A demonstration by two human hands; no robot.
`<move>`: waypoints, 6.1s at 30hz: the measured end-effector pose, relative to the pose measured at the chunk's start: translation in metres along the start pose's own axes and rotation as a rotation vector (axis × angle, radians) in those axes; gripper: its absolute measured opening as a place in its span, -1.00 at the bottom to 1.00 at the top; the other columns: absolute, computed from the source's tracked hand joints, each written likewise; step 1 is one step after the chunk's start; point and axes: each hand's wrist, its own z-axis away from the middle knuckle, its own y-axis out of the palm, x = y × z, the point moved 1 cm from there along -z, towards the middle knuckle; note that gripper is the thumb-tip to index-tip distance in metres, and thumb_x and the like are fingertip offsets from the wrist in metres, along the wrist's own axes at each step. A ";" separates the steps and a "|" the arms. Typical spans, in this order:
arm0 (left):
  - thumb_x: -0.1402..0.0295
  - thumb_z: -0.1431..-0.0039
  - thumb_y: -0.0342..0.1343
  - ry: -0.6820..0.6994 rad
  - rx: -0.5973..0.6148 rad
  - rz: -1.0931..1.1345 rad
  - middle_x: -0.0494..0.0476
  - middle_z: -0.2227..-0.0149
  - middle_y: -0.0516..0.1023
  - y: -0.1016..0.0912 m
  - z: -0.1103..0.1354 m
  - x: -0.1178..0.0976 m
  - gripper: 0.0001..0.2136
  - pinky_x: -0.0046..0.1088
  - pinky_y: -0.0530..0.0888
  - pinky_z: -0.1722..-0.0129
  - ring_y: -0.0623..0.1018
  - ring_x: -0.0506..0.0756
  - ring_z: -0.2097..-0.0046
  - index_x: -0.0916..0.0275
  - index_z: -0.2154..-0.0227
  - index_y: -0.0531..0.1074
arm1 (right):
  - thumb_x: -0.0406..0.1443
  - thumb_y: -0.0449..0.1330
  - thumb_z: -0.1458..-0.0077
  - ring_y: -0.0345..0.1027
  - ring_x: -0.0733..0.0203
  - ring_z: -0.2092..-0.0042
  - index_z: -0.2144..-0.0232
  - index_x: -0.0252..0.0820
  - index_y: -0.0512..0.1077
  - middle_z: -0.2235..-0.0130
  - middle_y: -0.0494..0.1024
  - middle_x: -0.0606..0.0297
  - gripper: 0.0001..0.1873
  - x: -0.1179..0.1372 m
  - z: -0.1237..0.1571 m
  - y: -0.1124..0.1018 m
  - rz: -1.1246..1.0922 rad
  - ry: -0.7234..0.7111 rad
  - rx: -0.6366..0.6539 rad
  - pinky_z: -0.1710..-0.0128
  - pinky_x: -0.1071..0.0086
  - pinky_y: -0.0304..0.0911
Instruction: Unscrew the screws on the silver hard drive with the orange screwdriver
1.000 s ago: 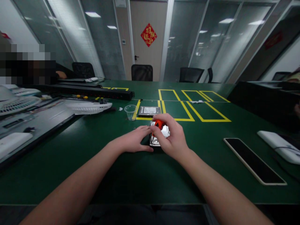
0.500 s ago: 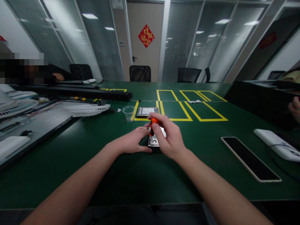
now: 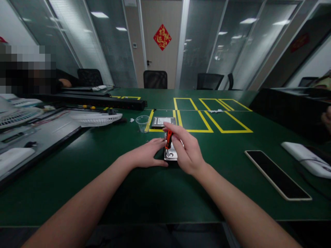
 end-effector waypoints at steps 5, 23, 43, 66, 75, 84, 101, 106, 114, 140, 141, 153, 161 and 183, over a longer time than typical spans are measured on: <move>-0.20 -0.39 0.68 0.001 0.008 -0.017 0.43 -0.83 0.42 0.001 -0.001 0.003 -0.01 0.42 0.35 -0.85 0.34 0.66 -0.86 0.07 -0.71 0.50 | -0.30 0.11 -0.84 0.84 -0.10 -0.32 -0.65 0.07 0.57 -0.43 0.85 0.03 -0.45 -0.002 0.002 0.002 0.026 0.044 0.013 -0.41 -0.11 0.79; -0.09 -0.41 0.70 0.038 -0.009 -0.003 0.37 -0.82 0.46 -0.001 0.002 -0.004 -0.06 0.44 0.36 -0.85 0.31 0.66 -0.88 0.03 -0.71 0.51 | -0.28 0.07 -0.86 0.87 -0.06 -0.26 -0.66 0.09 0.54 -0.41 0.83 0.06 -0.46 0.002 0.004 0.004 -0.062 0.072 0.015 -0.37 -0.08 0.82; -0.16 -0.40 0.69 0.013 -0.006 0.022 0.42 -0.83 0.43 0.000 0.004 -0.004 -0.02 0.47 0.36 -0.84 0.33 0.69 -0.86 0.03 -0.73 0.48 | -0.28 0.10 -0.83 0.82 -0.11 -0.37 -0.62 0.07 0.59 -0.41 0.85 0.04 -0.46 0.004 0.005 0.003 0.022 0.066 -0.015 -0.40 -0.13 0.81; -0.10 -0.40 0.69 0.046 -0.013 0.047 0.46 -0.83 0.42 0.004 0.002 -0.002 -0.05 0.48 0.32 -0.85 0.30 0.67 -0.88 0.05 -0.71 0.49 | -0.25 0.15 -0.84 0.86 -0.07 -0.25 -0.56 0.09 0.59 -0.35 0.86 0.05 -0.55 0.001 0.008 0.006 -0.009 0.060 -0.044 -0.34 -0.11 0.82; -0.14 -0.35 0.71 -0.011 0.000 0.029 0.49 -0.79 0.46 0.003 0.001 -0.004 0.00 0.44 0.41 -0.81 0.40 0.69 -0.82 0.07 -0.72 0.51 | -0.23 0.36 -0.73 0.86 -0.07 -0.20 -0.40 0.07 0.66 -0.22 0.89 0.10 -0.68 -0.004 0.010 0.007 0.066 0.058 -0.098 -0.22 -0.03 0.84; -0.14 -0.38 0.69 0.032 -0.017 0.033 0.47 -0.74 0.54 0.007 0.000 0.001 -0.10 0.46 0.40 -0.80 0.42 0.68 -0.81 0.08 -0.63 0.57 | -0.21 0.18 -0.82 0.87 -0.09 -0.28 -0.53 0.10 0.65 -0.34 0.89 0.07 -0.56 -0.001 0.010 0.003 0.025 0.103 -0.027 -0.33 -0.12 0.84; -0.19 -0.37 0.69 0.001 -0.013 0.016 0.47 -0.80 0.46 0.005 0.003 0.003 -0.01 0.43 0.40 -0.82 0.39 0.69 -0.83 0.03 -0.72 0.51 | -0.23 0.34 -0.73 0.80 -0.13 -0.27 -0.43 0.09 0.63 -0.26 0.85 0.07 -0.65 -0.004 0.006 0.008 0.072 0.031 -0.058 -0.31 -0.11 0.81; -0.15 -0.42 0.66 0.031 -0.037 0.036 0.43 -0.77 0.50 0.004 0.004 0.001 -0.10 0.42 0.44 -0.80 0.43 0.69 -0.80 0.03 -0.67 0.56 | -0.21 0.28 -0.80 0.78 -0.10 -0.32 -0.55 0.11 0.61 -0.34 0.82 0.05 -0.57 -0.003 0.005 0.007 0.086 -0.013 -0.051 -0.33 -0.06 0.80; -0.13 -0.38 0.70 0.071 -0.025 0.032 0.41 -0.89 0.31 0.005 0.000 0.004 -0.03 0.46 0.33 -0.85 0.32 0.67 -0.87 0.03 -0.71 0.50 | -0.28 0.09 -0.87 0.83 -0.06 -0.32 -0.68 0.14 0.54 -0.41 0.82 0.06 -0.44 0.001 0.003 0.001 -0.049 0.026 -0.002 -0.39 -0.05 0.80; -0.06 -0.38 0.69 0.079 -0.051 0.050 0.43 -0.75 0.54 0.000 0.000 -0.007 -0.14 0.38 0.44 -0.80 0.49 0.65 -0.77 0.07 -0.62 0.58 | -0.26 0.22 -0.81 0.80 -0.07 -0.19 -0.61 0.13 0.62 -0.28 0.86 0.09 -0.50 0.002 0.000 0.001 0.082 -0.019 -0.013 -0.23 -0.03 0.82; -0.05 -0.38 0.69 0.078 -0.052 0.053 0.43 -0.74 0.56 0.000 0.000 -0.008 -0.13 0.37 0.45 -0.79 0.51 0.64 -0.75 0.08 -0.63 0.57 | -0.24 0.27 -0.79 0.79 -0.07 -0.17 -0.58 0.14 0.65 -0.25 0.86 0.11 -0.53 0.001 -0.001 0.001 0.099 -0.027 -0.023 -0.20 -0.01 0.81; -0.12 -0.36 0.71 0.051 -0.022 0.008 0.43 -0.79 0.48 0.000 -0.001 -0.005 -0.02 0.43 0.37 -0.83 0.35 0.68 -0.85 0.03 -0.71 0.49 | -0.27 0.06 -0.84 0.82 -0.10 -0.31 -0.68 0.09 0.56 -0.44 0.82 0.03 -0.42 0.004 0.001 -0.001 -0.013 0.040 0.014 -0.42 -0.16 0.77; -0.05 -0.42 0.68 0.097 -0.030 0.058 0.40 -0.82 0.46 -0.003 0.000 -0.006 -0.03 0.40 0.34 -0.85 0.40 0.61 -0.83 0.02 -0.75 0.46 | -0.24 0.27 -0.77 0.77 -0.07 -0.13 -0.51 0.07 0.67 -0.22 0.86 0.09 -0.57 0.004 -0.003 0.000 0.093 -0.005 -0.042 -0.18 -0.02 0.80; -0.16 -0.38 0.68 0.048 -0.013 0.038 0.42 -0.80 0.48 -0.001 0.001 -0.004 -0.03 0.40 0.37 -0.83 0.41 0.64 -0.82 0.01 -0.71 0.51 | -0.24 0.36 -0.73 0.81 -0.11 -0.25 -0.43 0.08 0.67 -0.25 0.85 0.08 -0.64 0.001 -0.002 0.001 0.066 -0.020 -0.073 -0.27 -0.04 0.80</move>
